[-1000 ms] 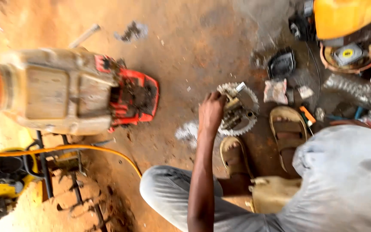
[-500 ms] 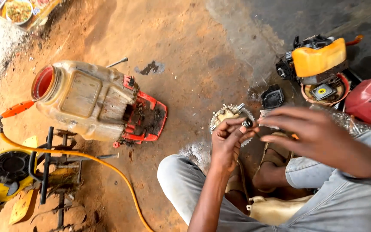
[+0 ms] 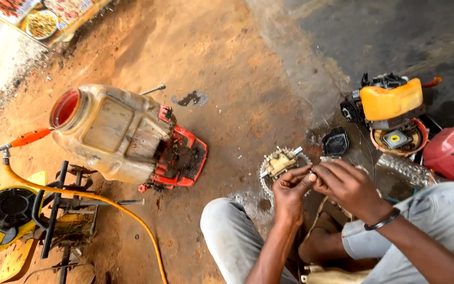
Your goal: The person sits on the ground repairing a small engine assembly, handling small metal parts and fitting them onto the sprocket and carburetor unit, and uses a screwdriver on the assembly. They reach into a tray of tools and parts to retrieve items while working.
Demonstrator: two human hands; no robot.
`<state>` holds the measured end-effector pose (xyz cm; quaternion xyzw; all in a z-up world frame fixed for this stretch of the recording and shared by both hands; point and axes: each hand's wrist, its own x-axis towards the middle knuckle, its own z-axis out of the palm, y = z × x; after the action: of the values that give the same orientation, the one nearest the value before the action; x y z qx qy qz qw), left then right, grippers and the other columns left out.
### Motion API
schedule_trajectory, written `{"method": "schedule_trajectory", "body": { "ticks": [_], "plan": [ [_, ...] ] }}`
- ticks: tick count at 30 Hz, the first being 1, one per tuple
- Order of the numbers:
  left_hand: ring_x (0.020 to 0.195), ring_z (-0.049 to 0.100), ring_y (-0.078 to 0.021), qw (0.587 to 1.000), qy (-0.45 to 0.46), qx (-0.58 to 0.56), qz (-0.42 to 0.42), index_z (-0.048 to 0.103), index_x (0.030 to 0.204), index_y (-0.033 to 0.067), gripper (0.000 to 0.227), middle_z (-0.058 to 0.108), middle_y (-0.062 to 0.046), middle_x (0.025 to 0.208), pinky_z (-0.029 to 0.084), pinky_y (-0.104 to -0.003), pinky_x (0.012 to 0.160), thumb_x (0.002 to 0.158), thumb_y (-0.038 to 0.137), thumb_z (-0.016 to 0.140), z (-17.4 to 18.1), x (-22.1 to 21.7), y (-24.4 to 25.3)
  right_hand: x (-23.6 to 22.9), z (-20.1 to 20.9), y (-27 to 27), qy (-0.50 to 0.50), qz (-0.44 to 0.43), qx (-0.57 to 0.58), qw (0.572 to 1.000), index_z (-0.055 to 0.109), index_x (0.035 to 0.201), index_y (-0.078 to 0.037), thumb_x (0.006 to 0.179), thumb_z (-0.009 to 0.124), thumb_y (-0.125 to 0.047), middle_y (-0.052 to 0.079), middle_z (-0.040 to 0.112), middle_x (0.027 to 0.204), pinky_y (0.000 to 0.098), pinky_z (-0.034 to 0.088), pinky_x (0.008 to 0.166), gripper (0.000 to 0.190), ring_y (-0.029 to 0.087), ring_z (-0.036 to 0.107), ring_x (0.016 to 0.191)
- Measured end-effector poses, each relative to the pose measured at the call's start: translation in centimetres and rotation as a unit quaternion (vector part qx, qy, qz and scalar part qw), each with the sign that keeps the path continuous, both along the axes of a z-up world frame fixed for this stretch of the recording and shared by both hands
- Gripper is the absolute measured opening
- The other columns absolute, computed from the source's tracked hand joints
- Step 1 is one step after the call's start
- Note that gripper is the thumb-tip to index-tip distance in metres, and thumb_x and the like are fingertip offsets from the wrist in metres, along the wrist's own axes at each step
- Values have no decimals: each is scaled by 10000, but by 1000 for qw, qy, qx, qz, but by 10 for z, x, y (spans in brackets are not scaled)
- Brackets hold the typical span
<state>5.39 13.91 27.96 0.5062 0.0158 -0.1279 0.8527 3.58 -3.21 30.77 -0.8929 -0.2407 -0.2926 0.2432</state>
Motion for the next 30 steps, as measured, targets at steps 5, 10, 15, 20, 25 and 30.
{"method": "schedule_trajectory", "body": {
  "ticks": [5, 10, 15, 20, 25, 30],
  "plan": [
    [897, 718, -177, 993, -30, 103, 53, 746, 1130, -27, 234, 774, -131, 1008, 611, -298, 837, 897, -14, 747, -19, -3, -11, 5, -34, 8, 13, -23, -16, 1000, 670, 1148, 46, 778, 799, -183, 185, 721, 1091, 415, 598, 875, 453, 325, 707, 1031],
    [965, 730, -212, 959, -117, 248, 64, 706, 1185, -35, 215, 760, -157, 1066, 608, -319, 882, 975, -26, 660, -22, -13, -17, 10, -57, -9, 36, -15, -25, 999, 669, 1137, 49, 766, 780, -163, 191, 724, 1076, 431, 587, 884, 442, 347, 703, 1027],
    [1025, 716, -297, 868, -305, 391, 5, 645, 1232, -90, 293, 714, -225, 1116, 622, -393, 898, 940, -106, 623, -38, -17, -17, 8, -70, -32, 108, 40, 32, 993, 691, 1127, -24, 705, 815, -267, 126, 749, 1045, 455, 570, 961, 502, 298, 737, 944],
    [1017, 725, -292, 897, -257, 359, -30, 673, 1225, -86, 272, 716, -222, 1137, 623, -380, 890, 956, -100, 637, -30, -19, -6, 14, -75, -39, 252, 51, 80, 963, 720, 1121, -97, 735, 815, -268, 72, 765, 1012, 358, 621, 810, 433, 241, 751, 915],
    [951, 734, -228, 986, -20, 156, -53, 697, 1197, -41, 274, 743, -180, 1129, 641, -303, 831, 933, -98, 648, -80, -5, 4, 15, -75, -30, 357, 62, 69, 930, 740, 1184, -126, 784, 810, -285, 67, 755, 1107, 340, 658, 728, 437, 218, 783, 848],
    [968, 763, -225, 994, 65, 87, -23, 716, 1115, -82, 234, 750, -191, 1105, 628, -327, 835, 890, -141, 690, -84, -5, 10, 6, -80, -21, 228, 95, 44, 968, 735, 1047, -66, 814, 743, -219, 77, 757, 995, 378, 611, 766, 279, 245, 751, 882]
  ]
}}
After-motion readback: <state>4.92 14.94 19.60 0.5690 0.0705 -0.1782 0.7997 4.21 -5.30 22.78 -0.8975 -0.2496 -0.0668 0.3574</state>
